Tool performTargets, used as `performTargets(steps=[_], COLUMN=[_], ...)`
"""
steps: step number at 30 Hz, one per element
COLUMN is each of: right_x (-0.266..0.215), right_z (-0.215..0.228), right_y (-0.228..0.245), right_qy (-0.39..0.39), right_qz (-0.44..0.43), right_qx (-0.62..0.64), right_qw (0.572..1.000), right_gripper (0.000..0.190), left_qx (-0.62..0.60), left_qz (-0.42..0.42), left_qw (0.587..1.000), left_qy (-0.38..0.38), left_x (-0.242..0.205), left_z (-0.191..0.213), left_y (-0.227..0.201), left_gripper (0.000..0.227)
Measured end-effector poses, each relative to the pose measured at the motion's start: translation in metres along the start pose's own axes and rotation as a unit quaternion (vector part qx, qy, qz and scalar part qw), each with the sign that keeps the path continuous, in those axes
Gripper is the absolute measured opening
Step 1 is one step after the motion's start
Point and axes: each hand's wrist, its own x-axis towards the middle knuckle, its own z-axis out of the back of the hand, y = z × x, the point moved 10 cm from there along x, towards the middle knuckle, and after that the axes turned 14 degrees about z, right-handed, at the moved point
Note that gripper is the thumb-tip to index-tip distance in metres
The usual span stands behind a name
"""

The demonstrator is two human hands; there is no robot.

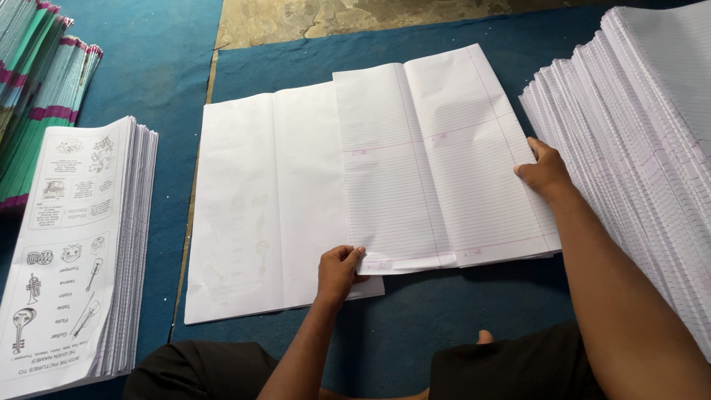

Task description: The person sits on the floor and repeatedly inserts printed sheets into pre-folded lined paper covers, then places the assembled units into a growing stack. The person handles printed sheets and lined paper covers by hand.

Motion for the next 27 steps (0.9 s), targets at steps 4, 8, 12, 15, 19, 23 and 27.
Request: performTargets(steps=[4,8,12,15,19,23,27], right_x=[0.004,0.004,0.004,0.005,0.005,0.005,0.009], right_z=[-0.001,-0.002,-0.006,-0.007,-0.008,-0.01,-0.014], right_y=[-0.001,-0.005,-0.01,-0.008,-0.009,-0.017,-0.024], right_qy=[0.001,0.0,0.003,0.003,0.005,0.005,0.001], right_qz=[0.005,0.008,-0.014,-0.003,0.003,-0.008,-0.002], right_qx=[-0.017,-0.018,-0.017,-0.036,-0.031,-0.028,-0.043], right_qw=[1.0,1.0,1.0,0.999,1.0,1.0,0.999], right_gripper=[0.078,0.078,0.079,0.078,0.078,0.078,0.078], left_qx=[-0.005,-0.008,-0.007,-0.017,-0.007,-0.001,0.005], left_qz=[0.002,0.001,-0.002,-0.007,-0.008,-0.008,-0.003], left_qw=[1.0,1.0,1.0,1.0,1.0,1.0,1.0], left_qy=[-0.003,-0.003,-0.002,0.005,0.001,-0.002,-0.007], left_x=[0.002,0.002,0.002,0.001,-0.001,-0.002,0.0], left_z=[0.001,0.0,0.0,0.0,0.001,0.001,0.001], left_y=[0.001,0.003,0.001,0.0,-0.001,-0.002,0.0], left_gripper=[0.028,0.028,0.028,0.028,0.029,0.03,0.03])
